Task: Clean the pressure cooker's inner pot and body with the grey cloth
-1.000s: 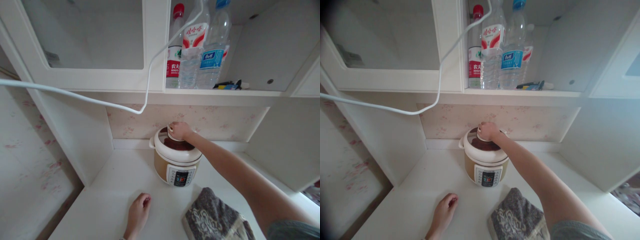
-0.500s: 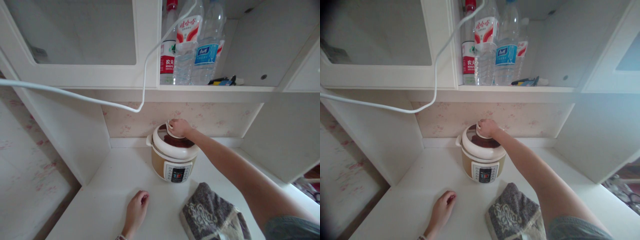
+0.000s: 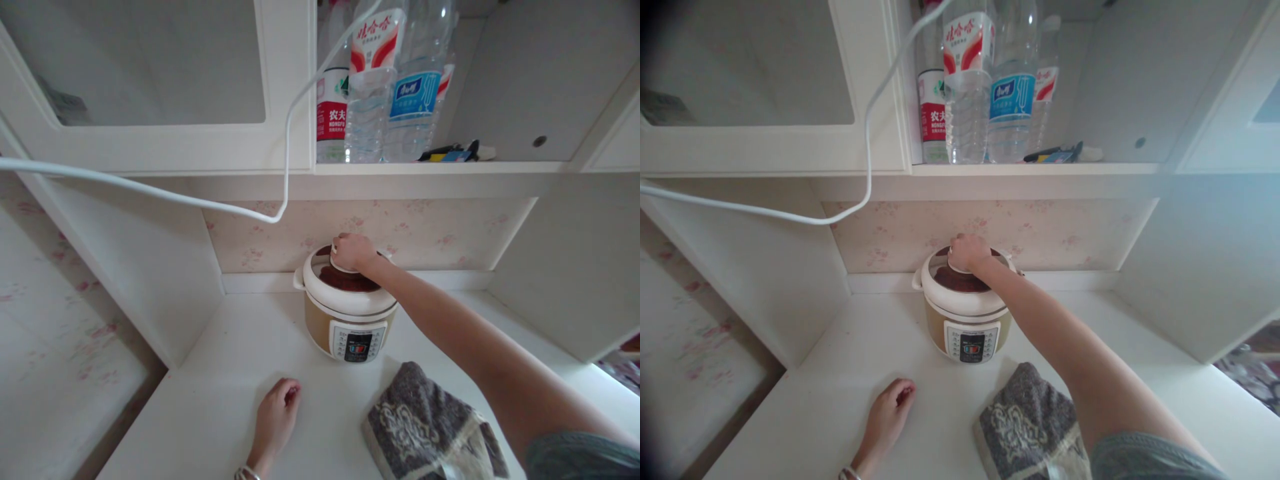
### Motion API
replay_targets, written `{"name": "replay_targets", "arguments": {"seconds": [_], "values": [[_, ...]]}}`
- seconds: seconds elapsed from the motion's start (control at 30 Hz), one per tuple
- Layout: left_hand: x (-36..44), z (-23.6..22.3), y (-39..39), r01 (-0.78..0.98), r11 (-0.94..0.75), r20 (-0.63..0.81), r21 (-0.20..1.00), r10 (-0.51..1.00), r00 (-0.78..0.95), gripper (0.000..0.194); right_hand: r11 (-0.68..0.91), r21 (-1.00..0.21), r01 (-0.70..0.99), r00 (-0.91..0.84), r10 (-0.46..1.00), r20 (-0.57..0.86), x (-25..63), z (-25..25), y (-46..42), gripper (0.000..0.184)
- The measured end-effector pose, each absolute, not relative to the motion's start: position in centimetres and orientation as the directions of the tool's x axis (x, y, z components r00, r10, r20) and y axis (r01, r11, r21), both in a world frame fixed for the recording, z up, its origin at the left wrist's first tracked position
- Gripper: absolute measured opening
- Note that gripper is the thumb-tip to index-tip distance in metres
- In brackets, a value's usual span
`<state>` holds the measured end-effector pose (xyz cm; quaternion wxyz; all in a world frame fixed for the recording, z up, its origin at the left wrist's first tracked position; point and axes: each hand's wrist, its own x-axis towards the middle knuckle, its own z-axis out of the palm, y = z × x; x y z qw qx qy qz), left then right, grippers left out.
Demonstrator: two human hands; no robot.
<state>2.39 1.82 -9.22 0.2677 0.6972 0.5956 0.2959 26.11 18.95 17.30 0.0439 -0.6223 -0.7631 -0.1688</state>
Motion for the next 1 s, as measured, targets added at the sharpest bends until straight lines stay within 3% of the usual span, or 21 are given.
{"name": "replay_targets", "arguments": {"seconds": [1.0], "values": [[2.5,-9.3,1.8,0.683,-0.175,0.117,0.709,0.985,0.131,0.020,0.220,0.204,0.954,-0.266,0.934,0.239,27.1,17.5,18.6,0.041]]}}
